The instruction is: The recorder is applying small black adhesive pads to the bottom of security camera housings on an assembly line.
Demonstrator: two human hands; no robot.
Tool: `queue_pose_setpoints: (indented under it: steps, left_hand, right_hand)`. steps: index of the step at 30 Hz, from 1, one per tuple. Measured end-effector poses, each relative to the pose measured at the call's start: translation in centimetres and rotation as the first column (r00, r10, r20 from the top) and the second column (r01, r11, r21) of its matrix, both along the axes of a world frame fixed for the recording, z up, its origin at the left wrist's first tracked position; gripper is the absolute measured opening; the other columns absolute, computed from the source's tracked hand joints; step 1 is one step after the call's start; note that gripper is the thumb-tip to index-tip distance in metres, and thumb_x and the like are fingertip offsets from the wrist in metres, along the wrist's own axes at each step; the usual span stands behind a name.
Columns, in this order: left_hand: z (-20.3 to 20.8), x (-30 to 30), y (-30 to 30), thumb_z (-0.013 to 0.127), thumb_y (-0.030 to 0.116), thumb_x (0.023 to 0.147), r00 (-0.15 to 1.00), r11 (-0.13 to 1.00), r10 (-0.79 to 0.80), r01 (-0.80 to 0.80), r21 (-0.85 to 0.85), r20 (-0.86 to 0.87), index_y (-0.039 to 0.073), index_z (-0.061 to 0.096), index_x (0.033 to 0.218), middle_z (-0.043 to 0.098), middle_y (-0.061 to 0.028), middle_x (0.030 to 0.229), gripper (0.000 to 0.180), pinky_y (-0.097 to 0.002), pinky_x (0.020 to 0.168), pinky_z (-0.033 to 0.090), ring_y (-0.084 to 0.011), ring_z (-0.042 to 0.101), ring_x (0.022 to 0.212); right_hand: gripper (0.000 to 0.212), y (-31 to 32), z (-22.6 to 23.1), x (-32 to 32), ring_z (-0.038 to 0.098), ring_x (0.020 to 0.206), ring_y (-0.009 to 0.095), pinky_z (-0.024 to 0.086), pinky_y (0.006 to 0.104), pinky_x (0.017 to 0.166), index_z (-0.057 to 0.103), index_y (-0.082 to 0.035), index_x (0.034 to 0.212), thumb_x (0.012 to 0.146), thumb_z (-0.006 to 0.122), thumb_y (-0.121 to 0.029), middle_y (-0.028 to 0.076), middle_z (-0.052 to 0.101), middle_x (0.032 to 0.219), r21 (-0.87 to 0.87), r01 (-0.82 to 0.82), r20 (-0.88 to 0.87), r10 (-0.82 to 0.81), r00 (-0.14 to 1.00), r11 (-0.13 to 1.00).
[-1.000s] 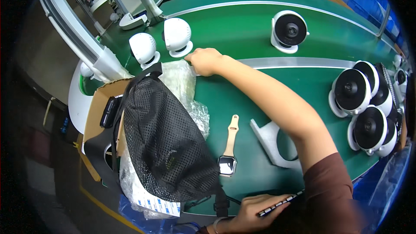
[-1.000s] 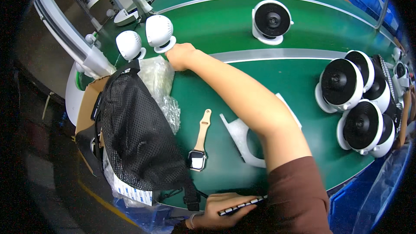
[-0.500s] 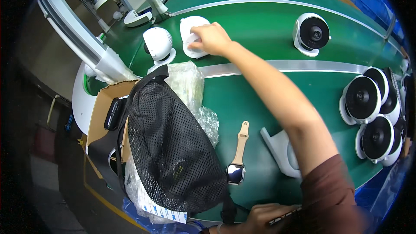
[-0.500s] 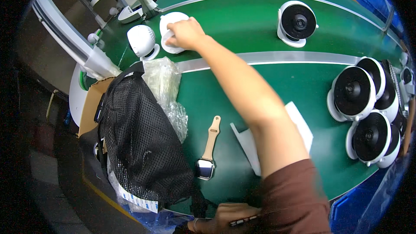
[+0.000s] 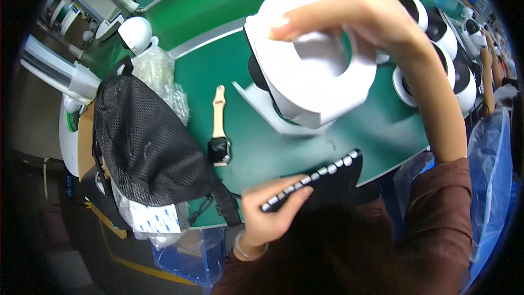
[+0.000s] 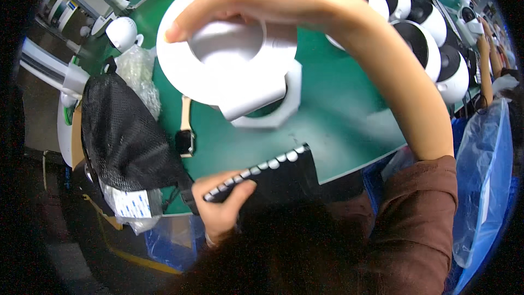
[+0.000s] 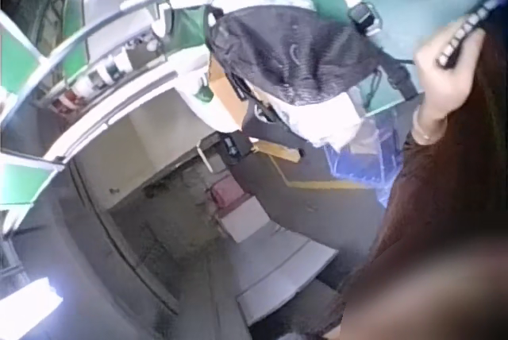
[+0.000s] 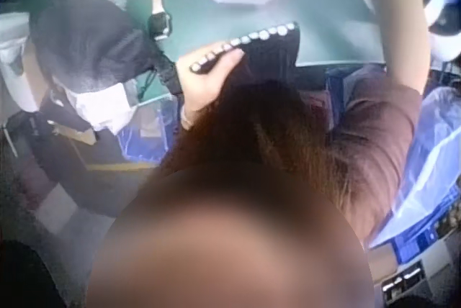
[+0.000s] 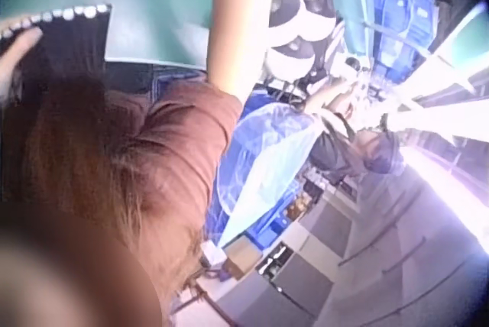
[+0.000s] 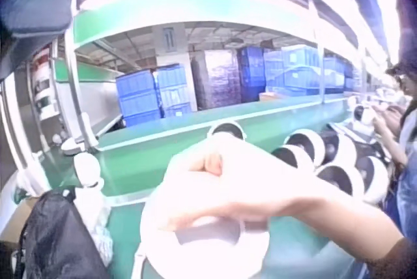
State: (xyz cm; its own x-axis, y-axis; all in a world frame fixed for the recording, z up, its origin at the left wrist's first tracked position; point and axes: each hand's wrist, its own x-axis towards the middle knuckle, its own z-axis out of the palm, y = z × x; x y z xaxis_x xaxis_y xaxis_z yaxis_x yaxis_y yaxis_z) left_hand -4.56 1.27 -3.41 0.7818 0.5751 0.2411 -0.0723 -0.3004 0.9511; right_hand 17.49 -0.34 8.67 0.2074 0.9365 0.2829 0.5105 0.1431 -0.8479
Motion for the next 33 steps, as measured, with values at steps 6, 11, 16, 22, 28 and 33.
queue_pose_setpoints:
  steps: [6, 11, 16, 22, 28, 33]
  left_hand:
    - [1.0, 0.9, -0.5, 0.066, -0.004, 0.065, 0.997, 0.985, 0.060, -0.050, -0.164, 0.052, -0.006, 0.062, 0.079, 0.063, -0.0090, 0.072, 0.014, -0.0199, 0.061, 0.044, -0.0102, 0.057, 0.065]
    - [1.6, 1.3, -0.9, 0.066, -0.005, 0.065, 0.994, 0.986, 0.042, -0.025, -0.167, 0.097, -0.006, 0.062, 0.079, 0.062, -0.0070, 0.072, 0.014, -0.0192, 0.060, 0.043, -0.0095, 0.055, 0.063]
    - [1.9, 1.5, -1.4, 0.068, -0.004, 0.063, 0.990, 0.976, 0.060, -0.032, -0.214, 0.125, -0.005, 0.062, 0.074, 0.062, -0.0068, 0.071, 0.013, -0.0203, 0.059, 0.044, -0.0097, 0.055, 0.060]
    - [2.5, 3.6, -3.3, 0.071, -0.007, 0.058, 0.974, 0.984, 0.090, -0.056, -0.167, 0.206, -0.004, 0.058, 0.075, 0.061, -0.0076, 0.070, 0.022, -0.0189, 0.058, 0.045, -0.0108, 0.059, 0.065]
    - [0.4, 2.9, -2.9, 0.073, 0.000, 0.059, 0.996, 0.952, 0.046, -0.067, 0.300, 0.077, 0.000, 0.054, 0.062, 0.050, -0.0044, 0.046, 0.019, -0.0190, 0.038, 0.032, -0.0079, 0.044, 0.037]
    - [1.4, 3.3, -3.5, 0.067, 0.001, 0.064, 0.990, 0.932, -0.086, 0.040, 0.360, 0.112, -0.002, 0.058, 0.073, 0.052, -0.0050, 0.052, 0.013, -0.0202, 0.040, 0.036, -0.0105, 0.047, 0.040]
  right_hand:
    - [0.026, -1.6, -4.9, -0.6, 0.051, 0.064, 0.008, 0.040, 0.0207, 0.060, 0.057, -0.002, 0.080, 0.069, 0.068, -0.023, 0.002, 0.056, 0.068, 0.079, 0.052, 0.274, -0.072, 0.959, 0.996]
    - [0.030, -4.1, -3.5, -1.2, 0.056, 0.071, 0.018, 0.043, 0.0281, 0.064, 0.059, -0.003, 0.088, 0.068, 0.066, -0.023, 0.008, 0.058, 0.080, 0.549, 0.062, 0.421, -0.340, 0.841, 0.834]
    - [0.061, -11.3, -4.0, -4.6, 0.057, 0.081, 0.026, 0.043, 0.0321, 0.073, 0.057, 0.000, 0.099, 0.049, 0.077, -0.028, 0.011, 0.060, 0.092, 0.367, -0.005, 0.426, -0.164, 0.890, 0.930]
    - [0.014, -13.3, -8.0, -4.3, 0.057, 0.059, 0.011, 0.041, 0.0203, 0.054, 0.060, -0.001, 0.070, 0.060, 0.069, -0.002, 0.006, 0.061, 0.067, 0.125, 0.215, -0.041, -0.212, 0.976, 0.969]
    - [0.021, -14.0, -8.3, -4.2, 0.059, 0.067, 0.018, 0.045, 0.0277, 0.068, 0.062, -0.002, 0.076, 0.059, 0.070, -0.010, 0.006, 0.062, 0.073, 0.259, 0.216, 0.271, -0.285, 0.919, 0.941]
    - [0.023, -14.9, -7.7, -4.7, 0.059, 0.066, 0.022, 0.045, 0.0290, 0.065, 0.063, -0.004, 0.078, 0.057, 0.070, -0.011, 0.007, 0.061, 0.073, 0.068, 0.129, 0.231, -0.141, 0.963, 0.989]
